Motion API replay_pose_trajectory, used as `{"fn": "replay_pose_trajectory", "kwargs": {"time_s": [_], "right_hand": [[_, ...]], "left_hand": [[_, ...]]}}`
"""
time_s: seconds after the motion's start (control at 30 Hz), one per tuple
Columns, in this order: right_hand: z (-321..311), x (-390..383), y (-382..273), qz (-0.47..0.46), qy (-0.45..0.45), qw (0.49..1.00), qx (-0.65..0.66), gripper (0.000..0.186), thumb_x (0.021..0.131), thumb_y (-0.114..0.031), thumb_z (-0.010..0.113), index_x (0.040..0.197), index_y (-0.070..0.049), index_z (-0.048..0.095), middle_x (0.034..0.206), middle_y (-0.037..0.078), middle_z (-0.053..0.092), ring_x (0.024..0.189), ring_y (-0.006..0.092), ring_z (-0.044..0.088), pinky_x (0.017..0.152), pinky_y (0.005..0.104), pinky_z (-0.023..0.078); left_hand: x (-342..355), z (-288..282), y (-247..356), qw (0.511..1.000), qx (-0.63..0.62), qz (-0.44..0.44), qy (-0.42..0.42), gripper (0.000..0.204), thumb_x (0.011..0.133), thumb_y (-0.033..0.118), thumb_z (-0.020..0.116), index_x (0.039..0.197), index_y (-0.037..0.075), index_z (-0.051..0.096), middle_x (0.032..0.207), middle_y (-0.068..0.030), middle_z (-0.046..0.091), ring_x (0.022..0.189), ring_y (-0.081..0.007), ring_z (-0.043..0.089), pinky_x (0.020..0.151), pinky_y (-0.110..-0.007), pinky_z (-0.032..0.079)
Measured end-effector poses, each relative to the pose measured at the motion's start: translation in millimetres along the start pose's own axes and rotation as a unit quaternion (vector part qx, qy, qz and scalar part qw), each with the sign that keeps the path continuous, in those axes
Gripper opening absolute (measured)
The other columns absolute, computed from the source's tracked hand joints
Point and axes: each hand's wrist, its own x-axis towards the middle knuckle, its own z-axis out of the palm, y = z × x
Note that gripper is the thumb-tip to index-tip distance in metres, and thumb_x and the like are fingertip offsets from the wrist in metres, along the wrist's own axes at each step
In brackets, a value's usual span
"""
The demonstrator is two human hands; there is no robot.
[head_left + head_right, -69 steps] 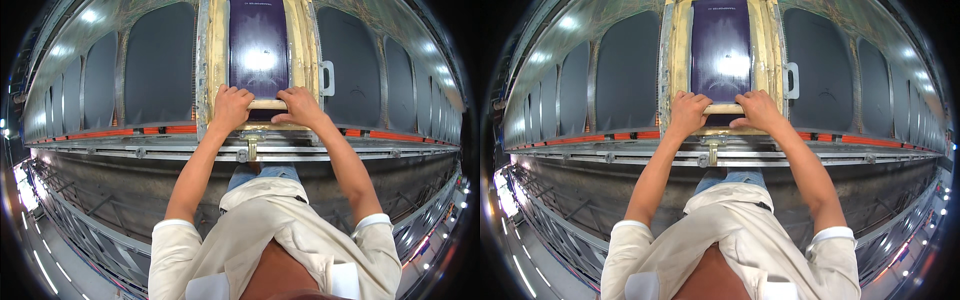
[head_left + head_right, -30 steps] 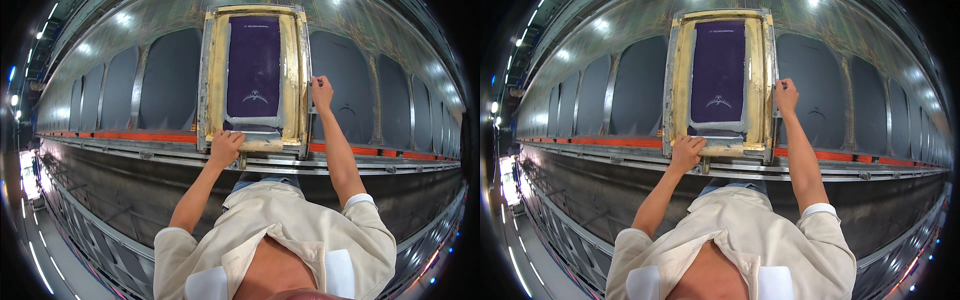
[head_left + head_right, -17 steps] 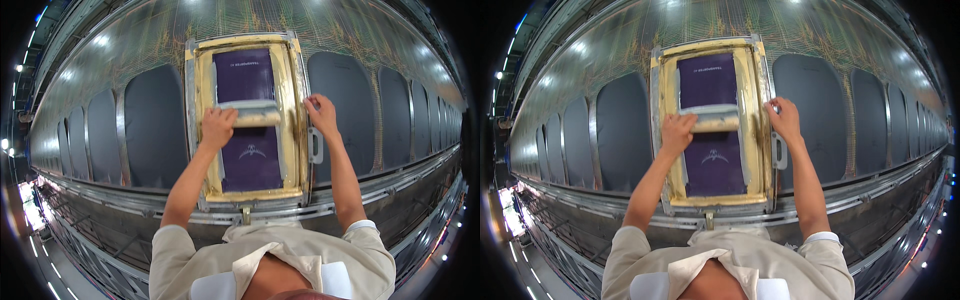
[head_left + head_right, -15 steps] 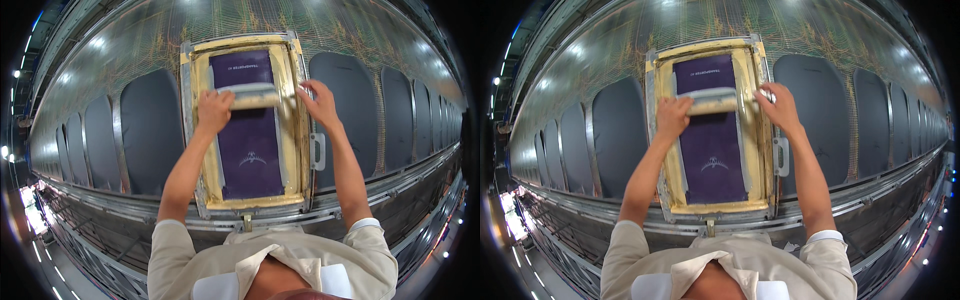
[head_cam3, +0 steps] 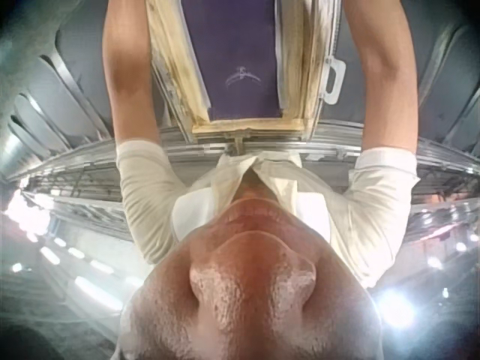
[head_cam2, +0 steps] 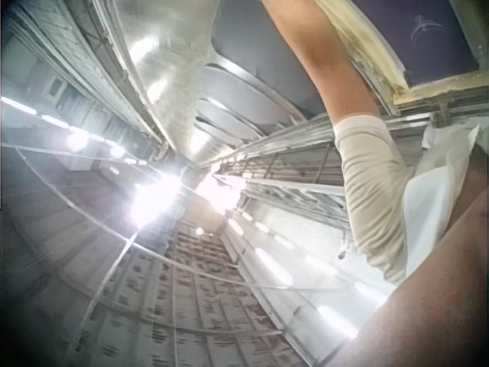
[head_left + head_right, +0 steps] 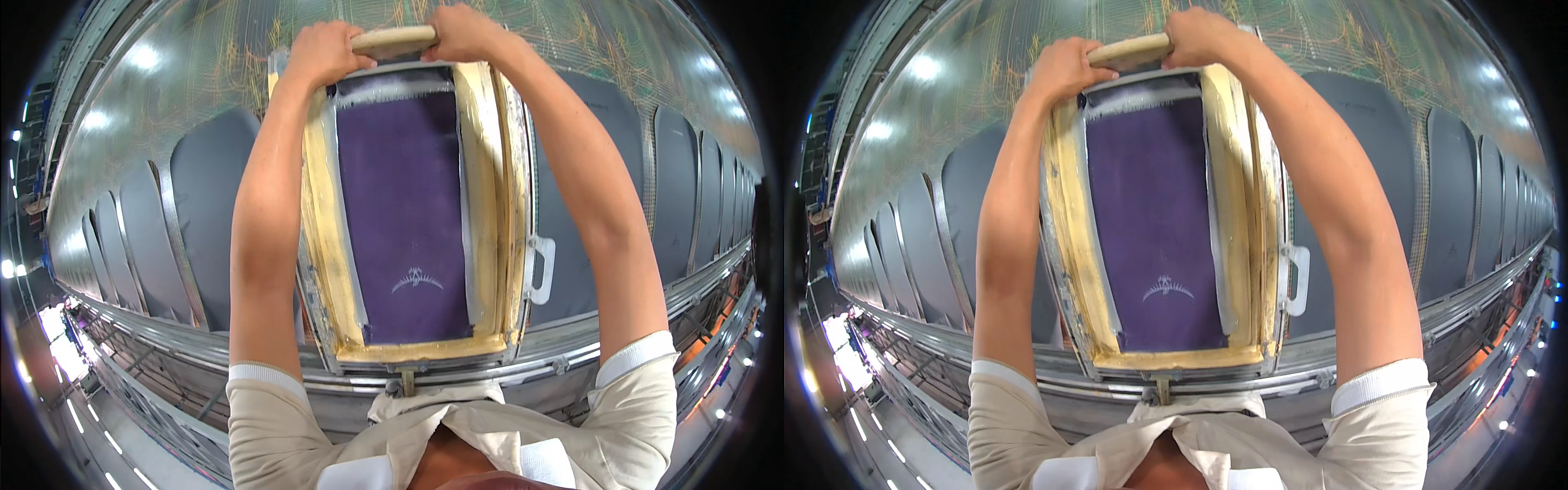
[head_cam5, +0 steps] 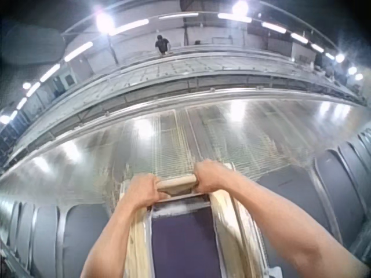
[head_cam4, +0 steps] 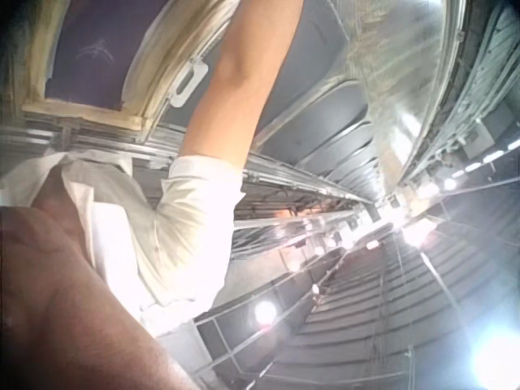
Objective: The person repeatedly uses a squeegee to pull purple ink across a screen-printing frame mounted on a conveyor, then lifts the frame to reveal the printed fabric and lowers it for the next pass. The task continues in a repetitive cycle throughout the clip.
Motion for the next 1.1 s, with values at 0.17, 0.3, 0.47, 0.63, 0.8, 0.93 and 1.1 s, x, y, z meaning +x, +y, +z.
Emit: {"fn": "replay_pose_trajectory", "kwargs": {"time_s": [0.17,0.3,0.47,0.63,0.8,0.93,1.1], "right_hand": [[15,-31,-14,-0.012,0.026,0.999,-0.029,0.031,0.068,-0.032,0.080,0.088,-0.008,0.078,0.084,0.023,0.073,0.084,0.0410,0.072,0.077,0.0491,0.058],[26,-104,-54,0.003,0.006,1.000,-0.006,0.034,0.076,-0.036,0.084,0.097,-0.010,0.078,0.088,0.016,0.075,0.086,0.0374,0.073,0.080,0.0463,0.058],[69,-229,-119,-0.028,0.036,0.999,-0.011,0.025,0.075,-0.034,0.083,0.085,-0.012,0.074,0.073,0.012,0.071,0.074,0.0346,0.071,0.074,0.0451,0.057],[101,-351,-190,-0.017,0.003,0.999,0.031,0.027,0.071,-0.024,0.088,0.093,-0.012,0.077,0.078,0.010,0.070,0.082,0.0287,0.068,0.087,0.0410,0.047],[102,-379,-204,-0.045,0.013,0.998,0.037,0.022,0.075,-0.027,0.084,0.087,-0.012,0.075,0.075,0.009,0.071,0.079,0.0287,0.069,0.086,0.0406,0.047],[77,-326,-178,-0.017,-0.054,0.998,0.022,0.021,0.077,-0.032,0.082,0.084,-0.013,0.075,0.071,0.009,0.071,0.073,0.0304,0.070,0.077,0.0421,0.051],[31,-182,-99,-0.001,-0.020,0.999,-0.036,0.030,0.077,-0.041,0.082,0.086,-0.013,0.075,0.078,0.011,0.073,0.080,0.0332,0.073,0.072,0.0455,0.058]], "left_hand": [[-31,14,11,1.000,0.007,0.013,0.007,0.040,0.074,0.043,0.084,0.106,0.019,0.078,0.087,-0.0116,0.075,0.088,-0.0346,0.071,0.081,-0.046,0.056],[-100,27,41,0.999,0.004,0.032,0.018,0.026,0.076,0.034,0.082,0.098,0.021,0.078,0.086,-0.0094,0.075,0.088,-0.0328,0.072,0.079,-0.046,0.056],[-237,58,86,0.997,-0.053,0.054,0.031,0.024,0.074,0.025,0.083,0.097,0.018,0.078,0.085,-0.0067,0.074,0.083,-0.0316,0.071,0.079,-0.043,0.054],[-369,83,136,0.997,-0.055,0.053,0.013,0.017,0.074,0.021,0.083,0.089,0.018,0.078,0.086,-0.0014,0.074,0.082,-0.0250,0.068,0.082,-0.040,0.044],[-403,83,149,0.996,-0.065,0.062,0.001,0.016,0.076,0.021,0.081,0.090,0.016,0.077,0.086,0.0000,0.073,0.082,-0.0220,0.068,0.084,-0.039,0.042],[-343,70,124,0.996,-0.048,0.072,0.000,0.018,0.077,0.024,0.081,0.092,0.015,0.077,0.085,-0.0006,0.072,0.083,-0.0215,0.068,0.084,-0.039,0.042],[-187,31,69,0.996,-0.014,0.080,0.045,0.024,0.077,0.028,0.081,0.097,0.016,0.077,0.090,-0.0061,0.074,0.085,-0.0279,0.070,0.084,-0.045,0.050]]}}
